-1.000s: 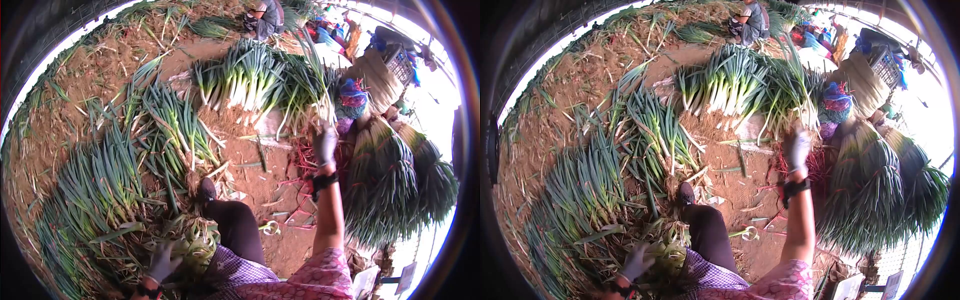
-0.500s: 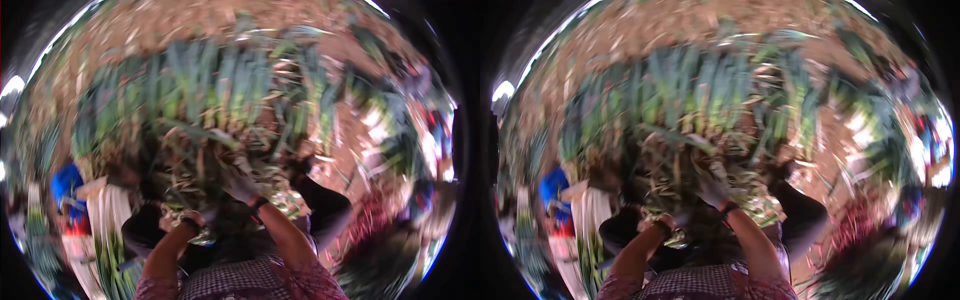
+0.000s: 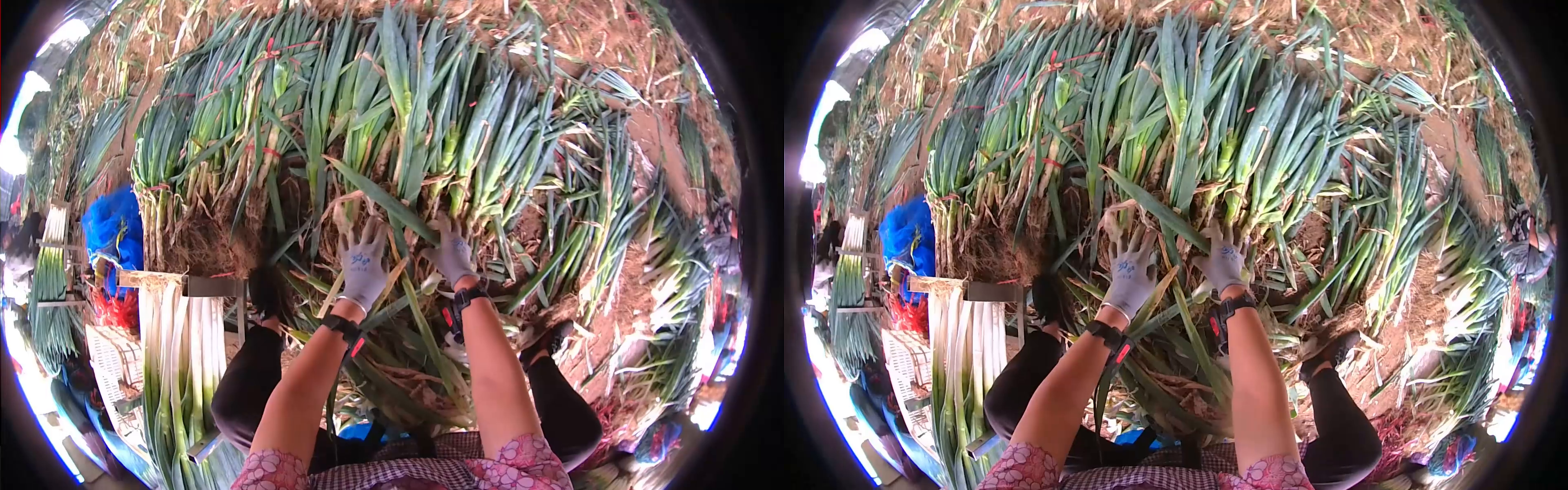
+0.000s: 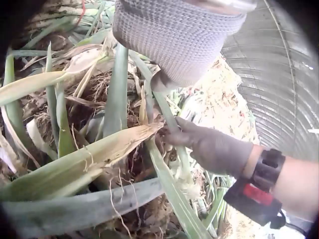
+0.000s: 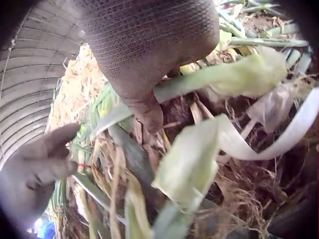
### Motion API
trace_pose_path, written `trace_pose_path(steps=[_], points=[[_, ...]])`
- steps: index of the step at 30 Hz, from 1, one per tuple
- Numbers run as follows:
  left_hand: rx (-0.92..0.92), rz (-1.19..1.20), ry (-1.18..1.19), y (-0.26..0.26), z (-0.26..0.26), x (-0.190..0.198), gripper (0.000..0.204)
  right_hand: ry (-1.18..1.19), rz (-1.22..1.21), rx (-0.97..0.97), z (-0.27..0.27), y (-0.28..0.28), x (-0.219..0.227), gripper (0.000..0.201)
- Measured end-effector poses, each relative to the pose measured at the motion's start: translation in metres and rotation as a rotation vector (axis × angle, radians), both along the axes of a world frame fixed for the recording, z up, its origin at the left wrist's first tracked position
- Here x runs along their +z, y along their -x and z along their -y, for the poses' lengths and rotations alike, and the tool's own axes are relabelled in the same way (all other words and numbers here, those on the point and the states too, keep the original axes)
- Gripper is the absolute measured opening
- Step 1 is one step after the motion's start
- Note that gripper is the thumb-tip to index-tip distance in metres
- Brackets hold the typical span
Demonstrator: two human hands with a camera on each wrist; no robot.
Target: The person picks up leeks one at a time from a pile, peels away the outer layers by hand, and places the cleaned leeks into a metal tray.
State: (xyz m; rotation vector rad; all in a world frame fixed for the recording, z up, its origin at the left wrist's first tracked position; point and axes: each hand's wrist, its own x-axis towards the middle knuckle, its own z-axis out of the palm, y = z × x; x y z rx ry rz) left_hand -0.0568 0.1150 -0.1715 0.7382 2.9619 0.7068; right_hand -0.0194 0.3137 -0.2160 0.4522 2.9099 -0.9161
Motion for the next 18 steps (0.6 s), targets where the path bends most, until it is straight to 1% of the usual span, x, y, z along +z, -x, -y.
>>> trace_pose_path(steps=[2,3,4,5,6,7,8,9,10,11,12,13,15,17,18], points=[[-0.055,-0.009,0.096,0.013,-0.011,0.002,0.062,0.002,0.293,0.0,0.016,-0.002,-0.003,0.069],[-0.066,-0.089,0.15,0.019,-0.013,-0.012,0.061,0.185,0.332,0.064,0.016,-0.008,-0.033,0.059],[-0.066,-0.08,0.15,0.023,-0.017,-0.019,0.061,-0.031,0.157,0.261,0.024,-0.038,-0.039,0.056],[-0.075,-0.05,0.092,0.025,-0.021,-0.022,0.061,-0.246,-0.023,0.453,0.033,-0.07,-0.041,0.054],[-0.082,-0.025,0.033,0.024,-0.025,-0.023,0.06,-0.056,0.3,0.496,0.035,-0.088,-0.039,0.05],[-0.084,-0.009,0.131,0.021,-0.026,-0.017,0.06,0.138,0.619,0.526,0.035,-0.103,-0.032,0.047],[-0.091,-0.009,0.127,0.014,-0.023,-0.018,0.06,-0.089,0.509,0.796,0.036,-0.126,-0.01,0.042],[-0.057,0.209,0.038,0.004,-0.017,-0.021,0.062,-0.326,0.385,1.054,0.034,-0.144,0.013,0.038],[-0.02,0.427,-0.051,-0.01,-0.012,-0.027,0.064,-0.331,0.386,1.046,0.03,-0.151,0.023,0.038],[-0.035,-0.004,0.274,-0.033,-0.007,-0.046,0.069,0.044,0.319,0.796,0.026,-0.158,0.031,0.034],[0.045,0.137,0.18,-0.052,0.0,-0.051,0.07,0.408,0.241,0.529,0.021,-0.164,0.035,0.032],[0.123,0.278,0.087,-0.071,0.008,-0.052,0.071,0.565,0.363,0.535,0.009,-0.163,0.019,0.032],[0.081,0.472,0.104,-0.113,0.026,-0.052,0.071,0.709,0.488,0.287,-0.008,-0.137,0.042,0.036],[-0.073,0.354,0.293,-0.177,0.031,-0.049,0.074,0.619,0.356,-0.166,-0.008,-0.106,0.059,0.044],[-0.085,0.405,0.319,-0.2,0.032,-0.056,0.074,0.619,0.344,-0.163,-0.01,-0.099,0.038,0.044]])
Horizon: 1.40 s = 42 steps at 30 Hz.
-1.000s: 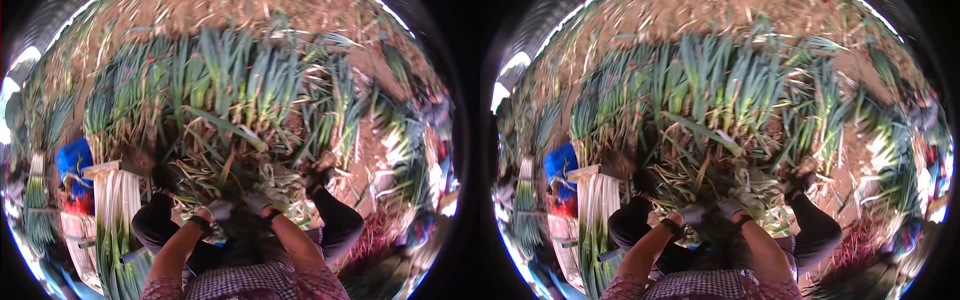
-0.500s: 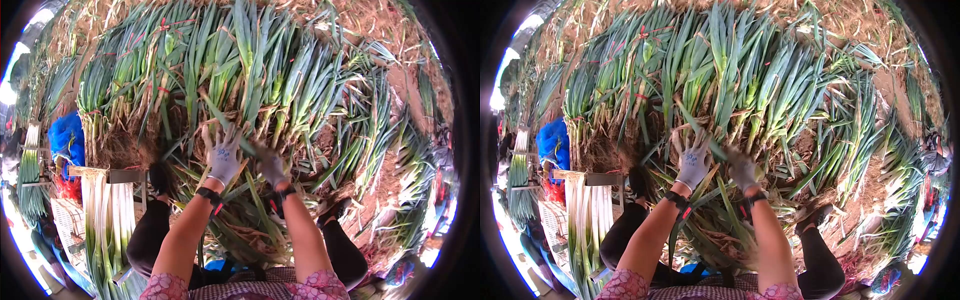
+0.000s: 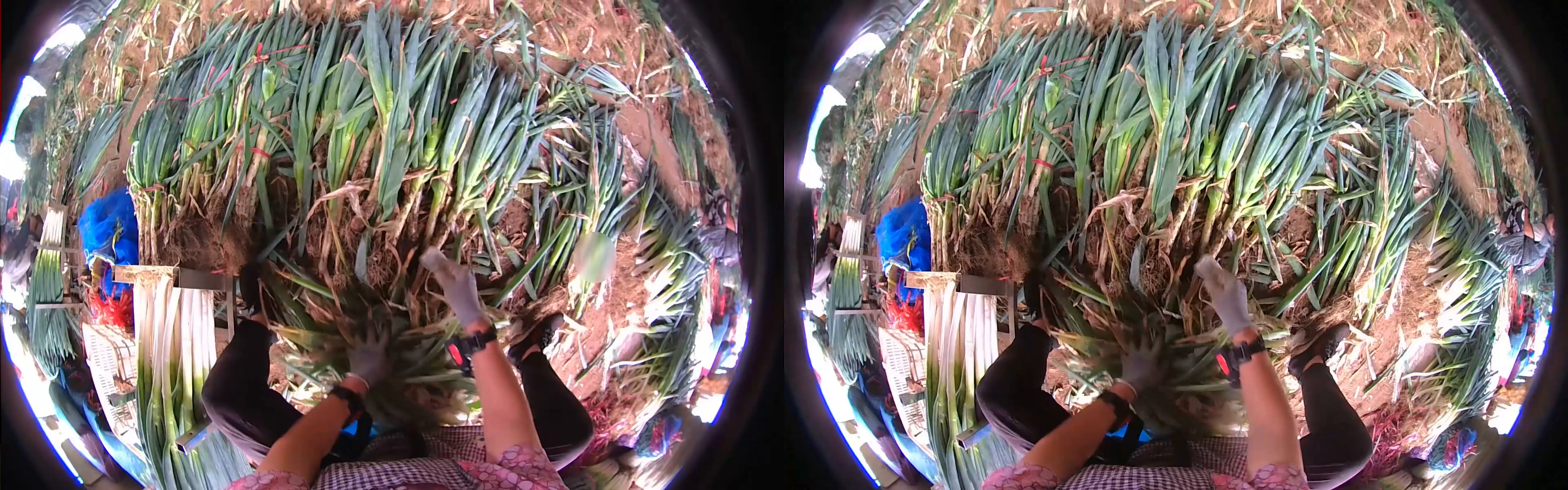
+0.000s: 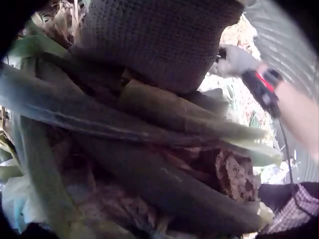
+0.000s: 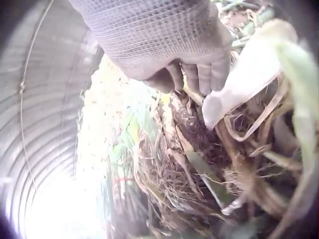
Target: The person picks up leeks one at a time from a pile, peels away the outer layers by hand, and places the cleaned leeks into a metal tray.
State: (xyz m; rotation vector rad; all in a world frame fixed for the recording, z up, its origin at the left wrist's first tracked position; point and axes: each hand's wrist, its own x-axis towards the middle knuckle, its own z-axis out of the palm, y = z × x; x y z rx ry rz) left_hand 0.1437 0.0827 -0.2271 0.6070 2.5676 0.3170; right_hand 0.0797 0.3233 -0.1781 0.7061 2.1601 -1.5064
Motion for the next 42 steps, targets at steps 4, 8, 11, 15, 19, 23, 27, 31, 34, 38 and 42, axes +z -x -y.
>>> trace_pose_path(steps=[4,8,11,15,19,23,27,31,34,38,42], points=[[-0.003,0.208,-0.002,-0.011,0.004,-0.03,0.077,-0.164,-0.22,-0.475,-0.004,0.042,-0.112,0.055],[-0.109,0.178,0.075,-0.007,0.001,-0.066,0.08,-0.589,-0.083,-0.549,0.024,0.062,-0.102,0.06],[-0.173,0.265,0.052,-0.012,0.003,-0.065,0.082,-0.647,0.052,-0.442,0.011,0.063,-0.126,0.058],[-0.246,0.077,-0.12,0.004,-0.029,-0.085,0.08,-0.115,-0.317,-0.209,-0.013,0.051,-0.128,0.029],[-0.276,0.236,-0.387,0.037,-0.022,-0.072,0.077,0.418,-0.75,-0.378,0.023,0.002,-0.044,0.022],[-0.145,0.41,-0.509,0.088,-0.02,-0.055,0.075,0.252,-0.604,-0.578,0.051,-0.041,0.035,0.008],[0.061,0.614,-0.548,0.162,0.024,-0.066,0.073,-0.162,-0.476,-0.252,0.084,-0.097,0.072,0.024],[0.433,0.903,-1.16,0.162,-0.022,0.117,0.055,-0.201,-0.356,-0.124,0.119,-0.158,0.135,0.025],[0.287,0.982,-1.713,0.148,-0.004,0.18,0.051,-0.733,-0.822,0.048,0.132,-0.174,0.096,0.035],[0.308,0.657,-1.683,0.126,0.042,0.236,0.033,-0.736,-0.479,0.311,0.135,-0.164,0.139,0.047],[0.506,0.804,-1.845,0.139,0.071,0.222,0.039,-0.804,-0.99,0.042,0.161,-0.098,0.146,0.054]])
